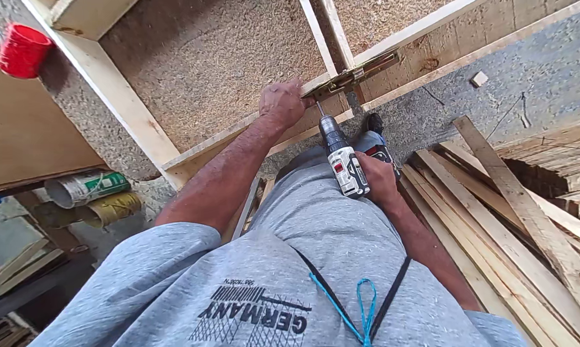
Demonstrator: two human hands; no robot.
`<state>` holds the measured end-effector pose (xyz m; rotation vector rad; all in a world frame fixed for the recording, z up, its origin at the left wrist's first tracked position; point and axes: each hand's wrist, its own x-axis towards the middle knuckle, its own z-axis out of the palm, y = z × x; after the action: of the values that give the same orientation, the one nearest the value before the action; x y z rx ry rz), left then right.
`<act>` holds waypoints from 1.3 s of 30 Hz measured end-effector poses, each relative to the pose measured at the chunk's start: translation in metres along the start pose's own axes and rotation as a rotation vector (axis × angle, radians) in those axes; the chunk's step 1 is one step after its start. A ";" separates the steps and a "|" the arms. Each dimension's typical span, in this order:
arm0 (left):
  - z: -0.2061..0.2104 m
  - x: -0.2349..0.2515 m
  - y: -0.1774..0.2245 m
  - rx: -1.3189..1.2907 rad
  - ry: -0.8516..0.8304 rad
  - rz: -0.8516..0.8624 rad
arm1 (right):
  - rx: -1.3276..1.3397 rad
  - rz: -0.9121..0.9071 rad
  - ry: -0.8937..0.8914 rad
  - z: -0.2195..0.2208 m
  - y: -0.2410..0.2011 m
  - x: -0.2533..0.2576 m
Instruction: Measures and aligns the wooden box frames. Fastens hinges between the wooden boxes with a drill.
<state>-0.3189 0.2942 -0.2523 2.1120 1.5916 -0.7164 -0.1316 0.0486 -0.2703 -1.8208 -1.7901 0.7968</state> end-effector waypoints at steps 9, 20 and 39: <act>0.016 -0.001 -0.003 -0.037 0.136 0.026 | 0.015 0.005 0.000 0.000 -0.007 0.004; 0.027 -0.001 -0.005 -0.077 0.222 0.034 | 0.044 0.007 0.012 0.004 -0.010 0.007; 0.032 0.000 -0.007 -0.073 0.300 0.085 | 0.020 0.005 0.010 0.005 -0.012 0.022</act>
<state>-0.3308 0.2769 -0.2779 2.2999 1.6350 -0.3184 -0.1444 0.0710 -0.2674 -1.8142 -1.7655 0.8040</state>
